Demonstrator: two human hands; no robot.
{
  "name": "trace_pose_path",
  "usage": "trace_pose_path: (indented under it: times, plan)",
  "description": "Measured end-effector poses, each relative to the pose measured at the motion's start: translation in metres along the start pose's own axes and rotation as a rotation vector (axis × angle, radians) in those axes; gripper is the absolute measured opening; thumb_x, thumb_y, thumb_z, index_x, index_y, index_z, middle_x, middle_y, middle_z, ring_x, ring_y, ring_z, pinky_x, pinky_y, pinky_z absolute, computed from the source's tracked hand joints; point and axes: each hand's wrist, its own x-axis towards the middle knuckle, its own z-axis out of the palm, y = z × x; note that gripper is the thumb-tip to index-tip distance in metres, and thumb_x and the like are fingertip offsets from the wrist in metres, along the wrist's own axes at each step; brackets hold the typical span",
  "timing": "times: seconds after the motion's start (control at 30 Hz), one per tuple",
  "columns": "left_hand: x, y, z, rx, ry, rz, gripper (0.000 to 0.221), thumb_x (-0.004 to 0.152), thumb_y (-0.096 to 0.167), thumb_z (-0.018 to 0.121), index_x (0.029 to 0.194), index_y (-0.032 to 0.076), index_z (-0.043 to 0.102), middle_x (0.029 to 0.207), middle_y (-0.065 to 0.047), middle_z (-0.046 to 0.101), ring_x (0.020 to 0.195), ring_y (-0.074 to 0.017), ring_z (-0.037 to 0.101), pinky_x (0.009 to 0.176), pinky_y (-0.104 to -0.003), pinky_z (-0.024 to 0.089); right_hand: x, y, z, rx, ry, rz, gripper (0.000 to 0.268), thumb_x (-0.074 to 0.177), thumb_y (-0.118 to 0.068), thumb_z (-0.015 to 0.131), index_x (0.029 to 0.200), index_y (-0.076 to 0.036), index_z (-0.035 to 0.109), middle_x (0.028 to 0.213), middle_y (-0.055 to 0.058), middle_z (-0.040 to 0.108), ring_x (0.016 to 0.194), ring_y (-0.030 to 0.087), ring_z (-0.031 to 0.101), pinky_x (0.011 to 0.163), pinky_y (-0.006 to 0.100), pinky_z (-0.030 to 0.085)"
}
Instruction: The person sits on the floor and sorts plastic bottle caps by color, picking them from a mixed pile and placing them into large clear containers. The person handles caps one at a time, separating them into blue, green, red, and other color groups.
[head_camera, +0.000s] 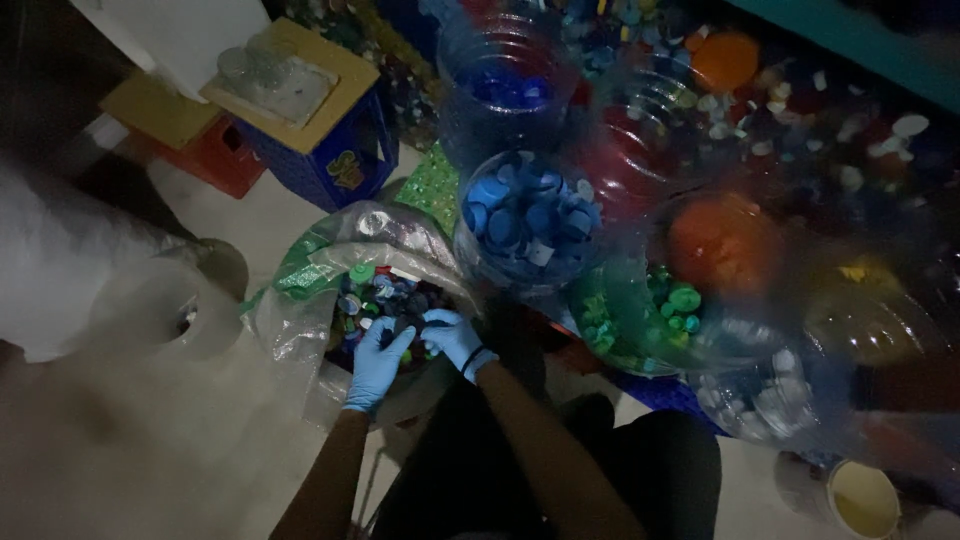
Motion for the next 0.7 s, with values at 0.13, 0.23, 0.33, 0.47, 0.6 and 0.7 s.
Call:
trace_pose_path:
  times: [0.13,0.23,0.33,0.47,0.6,0.7]
  plan:
    - [-0.009,0.014,-0.008,-0.013,0.051,0.021,0.022,0.088,0.032,0.083,0.105,0.02,0.074,0.107,-0.011,0.075,0.105,-0.0262,0.066,0.095,-0.042,0.051,0.011,0.004,0.001,-0.192,0.157,-0.104,0.035,0.083,-0.013,0.084,0.117,-0.014,0.078,0.101,0.015,0.076,0.081,0.03,0.074,0.067,0.037,0.064]
    - [-0.018,0.034,-0.019,0.06,0.022,0.003,0.048,0.087,0.041,0.083,0.122,0.014,0.065,0.124,-0.02,0.066,0.12,-0.0354,0.058,0.105,-0.049,0.045,0.009,-0.009,0.003,-0.304,0.198,-0.171,0.029,0.085,-0.016,0.081,0.113,-0.019,0.081,0.093,0.012,0.076,0.076,0.024,0.071,0.064,0.032,0.061]
    - [-0.014,0.034,-0.022,0.126,0.008,-0.01,0.058,0.087,0.047,0.082,0.128,0.011,0.064,0.128,-0.024,0.066,0.124,-0.0405,0.059,0.106,-0.052,0.046,-0.013,-0.034,0.017,-0.313,0.188,-0.188,0.029,0.087,-0.02,0.079,0.116,-0.017,0.08,0.097,0.012,0.075,0.081,0.023,0.07,0.069,0.03,0.059]
    - [0.001,-0.003,-0.001,-0.135,-0.038,-0.094,0.033,0.095,0.029,0.081,0.111,0.002,0.072,0.109,-0.016,0.074,0.1,-0.0272,0.066,0.098,-0.042,0.053,-0.032,-0.042,0.016,-0.538,0.147,-0.506,0.03,0.095,-0.023,0.074,0.121,-0.009,0.076,0.122,0.018,0.074,0.112,0.037,0.068,0.098,0.041,0.055]
    - [0.023,-0.031,0.005,-0.116,-0.25,-0.291,0.04,0.101,0.049,0.061,0.108,0.011,0.074,0.087,-0.009,0.072,0.069,-0.0213,0.064,0.061,-0.035,0.055,-0.046,-0.039,0.019,-0.829,0.134,-0.803,0.03,0.087,-0.021,0.083,0.114,-0.011,0.076,0.118,0.01,0.075,0.108,0.032,0.069,0.093,0.038,0.058]
    - [0.032,-0.049,0.012,-0.477,-0.245,-0.467,0.021,0.1,0.033,0.067,0.096,0.012,0.067,0.073,-0.004,0.06,0.058,-0.019,0.052,0.052,-0.029,0.044,-0.06,-0.055,0.022,-0.854,0.044,-0.769,0.033,0.09,-0.02,0.079,0.12,-0.008,0.071,0.123,0.02,0.069,0.111,0.042,0.064,0.094,0.048,0.057]
